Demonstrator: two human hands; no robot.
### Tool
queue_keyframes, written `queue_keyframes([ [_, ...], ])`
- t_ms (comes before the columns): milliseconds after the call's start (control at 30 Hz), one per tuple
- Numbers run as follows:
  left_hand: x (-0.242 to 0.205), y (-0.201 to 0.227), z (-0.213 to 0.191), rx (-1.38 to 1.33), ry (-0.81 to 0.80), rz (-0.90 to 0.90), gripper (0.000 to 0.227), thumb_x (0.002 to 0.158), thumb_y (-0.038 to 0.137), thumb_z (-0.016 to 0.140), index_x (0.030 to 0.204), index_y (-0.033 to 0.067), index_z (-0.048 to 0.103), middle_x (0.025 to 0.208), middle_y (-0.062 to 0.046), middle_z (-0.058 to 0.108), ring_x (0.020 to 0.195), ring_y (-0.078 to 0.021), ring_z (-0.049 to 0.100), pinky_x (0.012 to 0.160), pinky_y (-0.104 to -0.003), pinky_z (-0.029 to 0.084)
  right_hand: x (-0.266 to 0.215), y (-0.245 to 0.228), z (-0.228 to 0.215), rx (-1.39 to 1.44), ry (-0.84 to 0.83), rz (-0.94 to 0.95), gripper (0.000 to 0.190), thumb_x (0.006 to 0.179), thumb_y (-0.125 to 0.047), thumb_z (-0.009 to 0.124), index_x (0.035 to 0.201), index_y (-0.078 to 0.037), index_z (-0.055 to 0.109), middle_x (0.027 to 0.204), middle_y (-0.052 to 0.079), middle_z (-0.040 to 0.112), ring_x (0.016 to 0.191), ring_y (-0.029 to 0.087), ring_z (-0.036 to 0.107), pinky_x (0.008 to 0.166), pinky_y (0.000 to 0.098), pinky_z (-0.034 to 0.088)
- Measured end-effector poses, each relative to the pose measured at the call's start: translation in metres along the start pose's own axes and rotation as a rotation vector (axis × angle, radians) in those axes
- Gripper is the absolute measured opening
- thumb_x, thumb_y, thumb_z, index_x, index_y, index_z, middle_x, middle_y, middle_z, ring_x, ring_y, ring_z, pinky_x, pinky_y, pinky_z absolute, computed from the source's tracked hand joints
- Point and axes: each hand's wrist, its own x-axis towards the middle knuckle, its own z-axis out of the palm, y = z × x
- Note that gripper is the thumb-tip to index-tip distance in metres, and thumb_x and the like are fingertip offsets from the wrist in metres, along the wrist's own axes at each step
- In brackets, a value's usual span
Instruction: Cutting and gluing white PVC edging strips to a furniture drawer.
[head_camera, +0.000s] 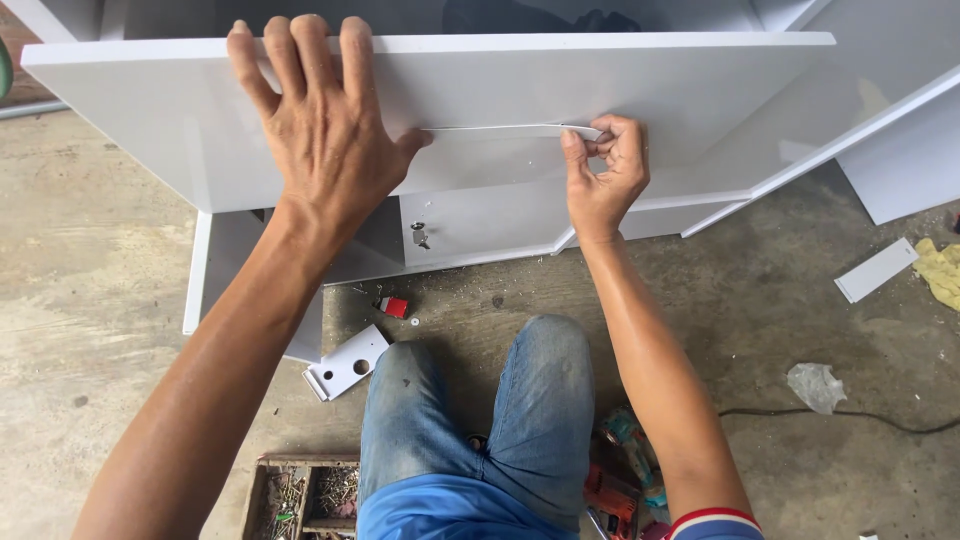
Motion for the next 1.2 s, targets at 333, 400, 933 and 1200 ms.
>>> queue_keyframes([
  [333,0.0,0.001,0.0,-0.016,-0.006,-0.007,0.101,0.067,0.05,0.098,0.137,-0.0035,0.049,0.127,-0.025,0.045,0.137,-0.0461,0.035,0.119,-0.07,0.007,0.001,0.002,0.001,-0.135,-0.009,-0.014,0.015,0.1,-0.008,0.077,0.098,-0.004,0.063,0.097,0.002,0.058,0.073,0.009,0.058,0.061,0.024,0.052],
  [400,0.001,0.0,0.002,-0.016,0.006,0.002,0.103,0.067,0.051,0.098,0.138,-0.0037,0.049,0.127,-0.025,0.045,0.137,-0.0464,0.035,0.118,-0.07,0.007,0.001,0.001,0.001,-0.148,-0.005,-0.023,0.016,0.099,-0.008,0.078,0.097,-0.003,0.063,0.096,0.002,0.058,0.073,0.009,0.059,0.061,0.024,0.052],
  [933,0.011,0.003,-0.017,-0.08,-0.106,-0.047,0.096,0.077,0.049,0.093,0.144,0.002,0.042,0.134,-0.022,0.04,0.14,-0.0448,0.032,0.119,-0.069,0.004,0.013,-0.035,-0.006,-0.23,-0.162,0.106,0.008,0.099,0.002,0.058,0.097,0.0,0.051,0.093,0.012,0.052,0.084,0.03,0.054,0.075,0.0422,0.046],
  [1200,0.02,0.099,-0.112,-0.311,-0.381,-0.156,0.086,0.083,0.044,0.084,0.155,0.0179,0.044,0.164,-0.022,0.027,0.155,-0.0372,0.018,0.119,-0.07,-0.009,0.024,-0.134,-0.116,-0.132,-0.509,0.423,0.005,0.101,-0.005,0.054,0.098,-0.002,0.052,0.09,0.016,0.055,0.084,0.037,0.057,0.074,0.0462,0.047],
])
